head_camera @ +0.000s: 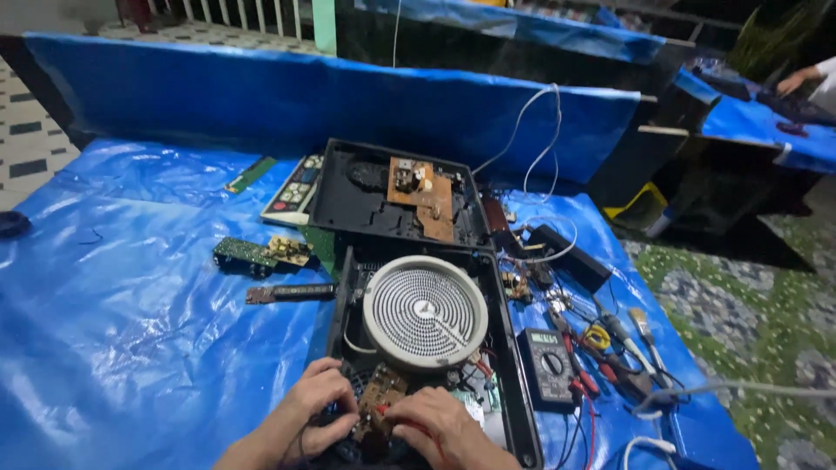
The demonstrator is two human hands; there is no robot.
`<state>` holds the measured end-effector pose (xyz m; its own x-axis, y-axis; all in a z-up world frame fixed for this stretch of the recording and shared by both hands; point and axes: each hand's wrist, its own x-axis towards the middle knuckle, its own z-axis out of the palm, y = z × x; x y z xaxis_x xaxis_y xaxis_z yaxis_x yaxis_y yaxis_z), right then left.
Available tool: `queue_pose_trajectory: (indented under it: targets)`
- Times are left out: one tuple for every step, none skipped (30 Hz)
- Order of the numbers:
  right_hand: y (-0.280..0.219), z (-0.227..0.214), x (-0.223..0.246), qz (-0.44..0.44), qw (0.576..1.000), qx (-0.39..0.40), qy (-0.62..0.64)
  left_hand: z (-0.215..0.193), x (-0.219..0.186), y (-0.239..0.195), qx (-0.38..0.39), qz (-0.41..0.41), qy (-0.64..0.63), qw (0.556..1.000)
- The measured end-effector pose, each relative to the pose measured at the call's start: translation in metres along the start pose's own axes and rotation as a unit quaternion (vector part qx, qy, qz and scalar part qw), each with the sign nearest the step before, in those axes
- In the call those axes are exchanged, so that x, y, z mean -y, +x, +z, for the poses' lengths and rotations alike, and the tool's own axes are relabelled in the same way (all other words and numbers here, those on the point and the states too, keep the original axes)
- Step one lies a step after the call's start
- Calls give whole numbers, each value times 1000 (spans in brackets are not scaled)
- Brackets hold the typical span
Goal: The person uses a multimeter to test components on a circuit board inside a disassembled electronic device. They hold the probes against various points on the board while the device remains open on a blue tarp-covered surface.
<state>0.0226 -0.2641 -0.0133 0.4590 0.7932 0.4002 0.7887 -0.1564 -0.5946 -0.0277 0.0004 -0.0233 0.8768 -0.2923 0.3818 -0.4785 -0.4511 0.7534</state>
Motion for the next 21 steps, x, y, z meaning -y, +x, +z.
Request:
queue_pose_trajectory:
  targets:
    - [0, 0, -1, -5, 1000, 0, -4, 0, 2, 1, -4, 5, 3, 1000]
    - [0, 1, -2, 5, 1000, 1, 8, 1, 5, 0, -1, -1, -5, 1000]
    - [-1, 1, -3, 14, 1000, 3, 20, 2, 7, 0, 3, -6, -12, 1000]
    - [1, -2, -1, 12, 1000, 3, 19, 2, 9, -2, 1, -5, -11, 1000]
    - [2, -4, 0, 31, 999, 23, 20, 2, 12, -2, 15, -41, -15, 999]
    - [1, -4, 3, 53, 997, 44, 24, 4, 15, -7, 32, -79, -21, 996]
    - [2, -5, -2, 54, 997, 45, 26, 2, 11, 0, 32, -82, -21, 996]
    - [-1, -2, -4, 11, 1000, 12, 4, 1, 5, 1, 7, -21, -11, 1000]
    - [-3, 2, -6, -32, 999, -21, -18, 0, 1, 1, -17, 40, -1, 999]
    - [-4, 1, -4, -30, 999, -15, -13, 0, -1, 2, -20, 32, -3, 999]
    - [-5, 1, -2, -35, 999, -22, -14, 0, -2, 2, -18, 46, -7, 999]
    - [-3, 0, 0, -43, 999, -30, -15, -3, -4, 2, -17, 59, -9, 998]
    - [-3, -2, 1, -44, 999, -24, -9, -4, -7, 4, -21, 51, -8, 998]
    - [-4, -1, 1, -28, 999, -20, 7, -6, -9, 4, -35, 77, 1, 996]
    - [-4, -1, 2, -12, 1000, -16, 23, -9, -12, 5, -48, 103, 11, 993]
    - [-1, -3, 9, -12, 999, -11, 32, -11, -16, 4, -49, 94, 12, 994]
    - [2, -5, 16, -8, 999, -27, 36, -13, -21, 3, -53, 83, 6, 995]
    - [5, -10, 21, -5, 998, -43, 37, -14, -25, 5, -56, 75, -2, 996]
    - [3, -8, 23, -4, 998, -39, 42, -14, -27, 1, -58, 70, -2, 996]
    - [3, -9, 23, 6, 999, -24, 45, -15, -28, 2, -51, 76, -3, 996]
    - [3, -10, 23, 16, 999, -9, 47, -16, -30, 4, -44, 82, -3, 996]
